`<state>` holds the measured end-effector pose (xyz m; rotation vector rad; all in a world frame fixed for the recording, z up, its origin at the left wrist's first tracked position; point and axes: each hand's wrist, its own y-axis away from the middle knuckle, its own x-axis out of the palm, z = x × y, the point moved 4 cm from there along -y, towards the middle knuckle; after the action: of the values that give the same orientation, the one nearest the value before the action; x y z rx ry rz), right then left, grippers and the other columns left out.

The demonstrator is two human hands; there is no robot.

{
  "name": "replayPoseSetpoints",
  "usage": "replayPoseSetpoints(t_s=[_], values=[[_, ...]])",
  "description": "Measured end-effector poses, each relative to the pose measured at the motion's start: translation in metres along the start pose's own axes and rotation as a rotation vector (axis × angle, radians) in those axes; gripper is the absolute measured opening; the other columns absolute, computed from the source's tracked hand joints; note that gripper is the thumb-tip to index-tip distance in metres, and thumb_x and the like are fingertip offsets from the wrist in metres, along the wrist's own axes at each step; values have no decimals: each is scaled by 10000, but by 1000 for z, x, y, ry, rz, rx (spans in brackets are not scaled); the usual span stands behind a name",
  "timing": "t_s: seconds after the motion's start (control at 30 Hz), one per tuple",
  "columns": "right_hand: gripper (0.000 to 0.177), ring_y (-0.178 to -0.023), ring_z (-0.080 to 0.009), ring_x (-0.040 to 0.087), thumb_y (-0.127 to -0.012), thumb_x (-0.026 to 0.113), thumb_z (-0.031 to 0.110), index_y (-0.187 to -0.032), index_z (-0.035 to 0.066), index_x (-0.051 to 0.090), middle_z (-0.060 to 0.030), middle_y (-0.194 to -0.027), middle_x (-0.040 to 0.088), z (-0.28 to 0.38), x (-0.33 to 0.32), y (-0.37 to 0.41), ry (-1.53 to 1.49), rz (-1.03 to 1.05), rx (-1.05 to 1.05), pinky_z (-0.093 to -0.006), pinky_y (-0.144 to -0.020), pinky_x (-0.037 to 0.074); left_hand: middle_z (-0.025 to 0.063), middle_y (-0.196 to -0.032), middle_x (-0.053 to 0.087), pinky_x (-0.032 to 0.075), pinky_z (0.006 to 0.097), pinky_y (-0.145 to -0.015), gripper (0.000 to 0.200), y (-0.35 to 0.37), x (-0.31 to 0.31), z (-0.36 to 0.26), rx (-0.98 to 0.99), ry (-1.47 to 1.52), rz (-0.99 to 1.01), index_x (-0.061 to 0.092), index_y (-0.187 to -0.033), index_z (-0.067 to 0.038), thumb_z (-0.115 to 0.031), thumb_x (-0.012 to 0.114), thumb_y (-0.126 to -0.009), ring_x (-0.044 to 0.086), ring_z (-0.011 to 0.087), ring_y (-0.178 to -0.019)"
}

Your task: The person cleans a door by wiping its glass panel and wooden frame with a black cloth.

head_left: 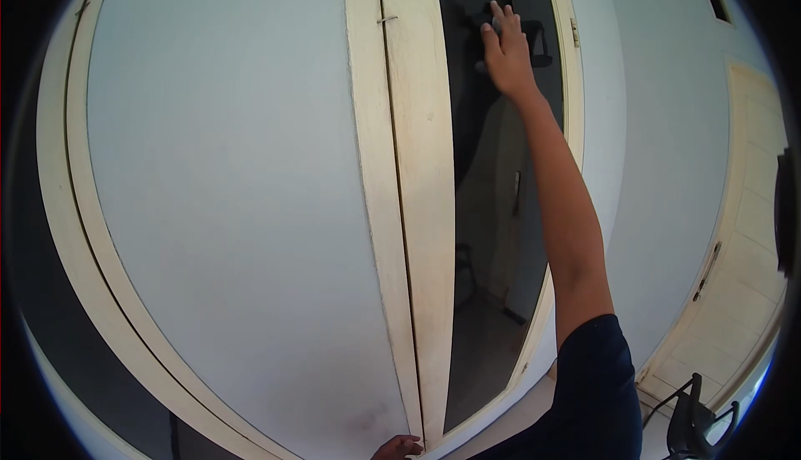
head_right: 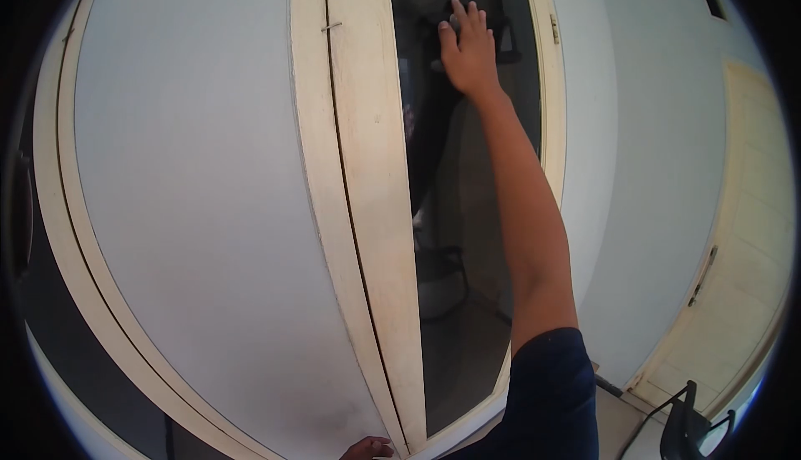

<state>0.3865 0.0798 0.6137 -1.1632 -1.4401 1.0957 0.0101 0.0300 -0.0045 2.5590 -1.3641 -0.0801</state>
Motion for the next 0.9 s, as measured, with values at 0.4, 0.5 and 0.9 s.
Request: replayPoseSetpoints(t_s=[0.4, 0.5, 0.9], values=[[625, -1500, -449, 138, -946, 450, 224, -1532, 44, 325, -251, -1620, 174, 53, -65, 287, -5, 332, 145, -595, -1172, 131, 93, -1166, 644, 458, 423, -963, 585, 8, 7, 7, 5, 29, 58, 565, -1306, -84, -575, 485, -999, 597, 231, -1123], [600, -1503, -447, 127, -997, 407, 274, -1540, 42, 303, -250, -1621, 170, -30, -67, 363, 25, 119, 566, -587, -1177, 124, 91, -1156, 645, 462, 419, -956, 596, 5, 2, 12, 0, 15, 50, 559, -1310, -73, -575, 487, -997, 600, 231, -1115], [501, -1481, -407, 242, -1011, 464, 213, -1481, 48, 419, -249, -1550, 337, 35, -32, 151, 27, 54, 190, -528, -1186, 165, 63, -1132, 650, 468, 409, -945, 562, -18, 15, 1, 9, 14, 125, 563, -1297, -84, -558, 491, -1003, 608, 203, -1093]])
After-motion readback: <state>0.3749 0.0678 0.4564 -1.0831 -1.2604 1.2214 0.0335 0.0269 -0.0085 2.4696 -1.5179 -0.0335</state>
